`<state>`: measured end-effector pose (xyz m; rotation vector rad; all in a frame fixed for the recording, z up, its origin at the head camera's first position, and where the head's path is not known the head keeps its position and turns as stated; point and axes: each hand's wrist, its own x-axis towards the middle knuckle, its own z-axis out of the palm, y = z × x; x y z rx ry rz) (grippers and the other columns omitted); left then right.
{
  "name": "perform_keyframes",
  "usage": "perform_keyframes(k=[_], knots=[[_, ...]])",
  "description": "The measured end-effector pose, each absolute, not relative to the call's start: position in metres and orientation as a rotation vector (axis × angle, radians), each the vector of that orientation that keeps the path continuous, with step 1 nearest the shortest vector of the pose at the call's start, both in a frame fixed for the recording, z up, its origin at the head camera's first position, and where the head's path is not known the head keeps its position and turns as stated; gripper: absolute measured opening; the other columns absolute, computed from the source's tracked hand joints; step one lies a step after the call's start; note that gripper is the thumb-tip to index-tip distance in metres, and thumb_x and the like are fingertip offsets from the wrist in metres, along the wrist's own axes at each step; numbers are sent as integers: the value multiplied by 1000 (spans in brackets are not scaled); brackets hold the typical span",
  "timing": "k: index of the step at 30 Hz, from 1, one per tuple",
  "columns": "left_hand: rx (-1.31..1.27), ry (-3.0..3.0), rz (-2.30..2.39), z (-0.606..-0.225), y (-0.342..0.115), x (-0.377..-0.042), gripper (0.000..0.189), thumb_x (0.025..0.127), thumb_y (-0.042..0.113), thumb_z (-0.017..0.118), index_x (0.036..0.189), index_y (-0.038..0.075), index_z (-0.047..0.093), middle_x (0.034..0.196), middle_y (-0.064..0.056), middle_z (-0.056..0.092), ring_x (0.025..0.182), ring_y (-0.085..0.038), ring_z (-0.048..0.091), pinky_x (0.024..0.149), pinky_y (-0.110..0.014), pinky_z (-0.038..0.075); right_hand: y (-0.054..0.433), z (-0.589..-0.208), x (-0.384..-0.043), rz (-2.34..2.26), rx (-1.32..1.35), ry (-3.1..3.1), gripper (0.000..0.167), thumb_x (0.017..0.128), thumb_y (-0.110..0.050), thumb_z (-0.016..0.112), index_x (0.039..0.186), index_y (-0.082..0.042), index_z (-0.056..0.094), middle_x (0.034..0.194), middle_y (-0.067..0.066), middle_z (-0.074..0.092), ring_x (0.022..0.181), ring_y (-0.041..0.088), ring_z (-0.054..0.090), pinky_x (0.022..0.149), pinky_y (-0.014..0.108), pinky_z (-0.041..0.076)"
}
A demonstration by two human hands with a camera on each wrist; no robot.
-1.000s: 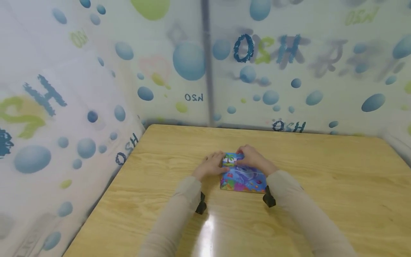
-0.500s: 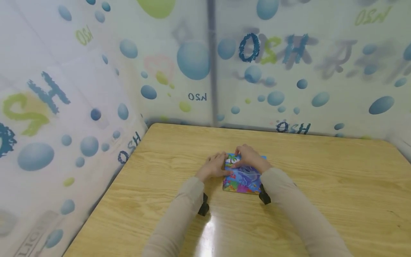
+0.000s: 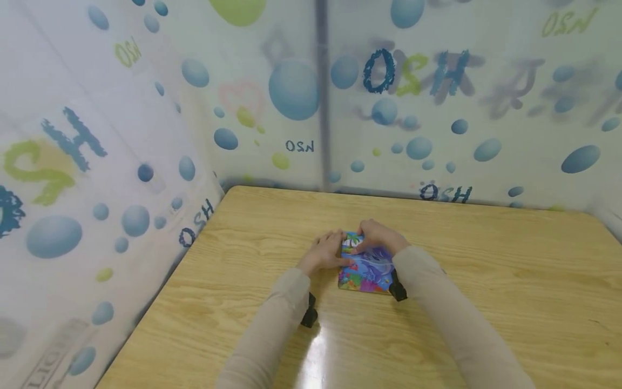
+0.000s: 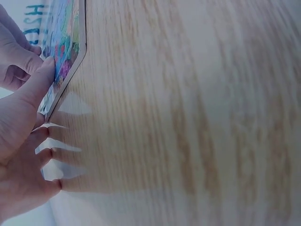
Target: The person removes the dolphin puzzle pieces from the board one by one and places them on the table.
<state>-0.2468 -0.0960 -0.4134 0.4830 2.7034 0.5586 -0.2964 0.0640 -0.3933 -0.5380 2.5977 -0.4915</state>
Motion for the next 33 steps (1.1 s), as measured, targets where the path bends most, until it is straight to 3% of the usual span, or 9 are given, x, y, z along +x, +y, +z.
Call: perform_keyframes(k=[11,16,20,28,33], knots=[[490,2688,582,-415,-90,-246,77,85,42,61,143,8,25,152,-13,19,140,-35,15,113,-53,11,75,-398,-288,-744,-555,2551,46,80,-18,70,114,5,49,117,23,53,107,34,53,93,42,45],[484,2684,606,-415,-90,-246,76,84,41,62,143,9,26,152,-13,19,140,-34,15,113,-53,10,78,-398,-286,-898,-520,2517,35,86,-13,61,115,4,52,113,23,56,89,26,60,79,36,50],[484,2693,603,-415,-90,-248,76,83,42,63,141,8,27,151,-13,23,139,-33,18,113,-52,13,87,-398,-286,-1035,-460,2463,36,87,-12,60,118,5,51,109,24,58,74,21,63,70,31,53],[503,2717,582,-416,-93,-250,76,84,43,62,142,6,28,151,-11,23,139,-33,20,113,-52,14,131,-398,-289,-1167,-387,2415,47,88,-15,60,128,6,45,108,26,55,73,15,64,72,32,56],[507,2701,586,-416,-94,-249,78,85,44,60,144,6,24,153,-11,16,141,-33,13,114,-51,9,170,-400,-285,-1243,-325,2423,45,89,-11,57,127,10,45,96,20,60,69,10,62,71,30,56]])
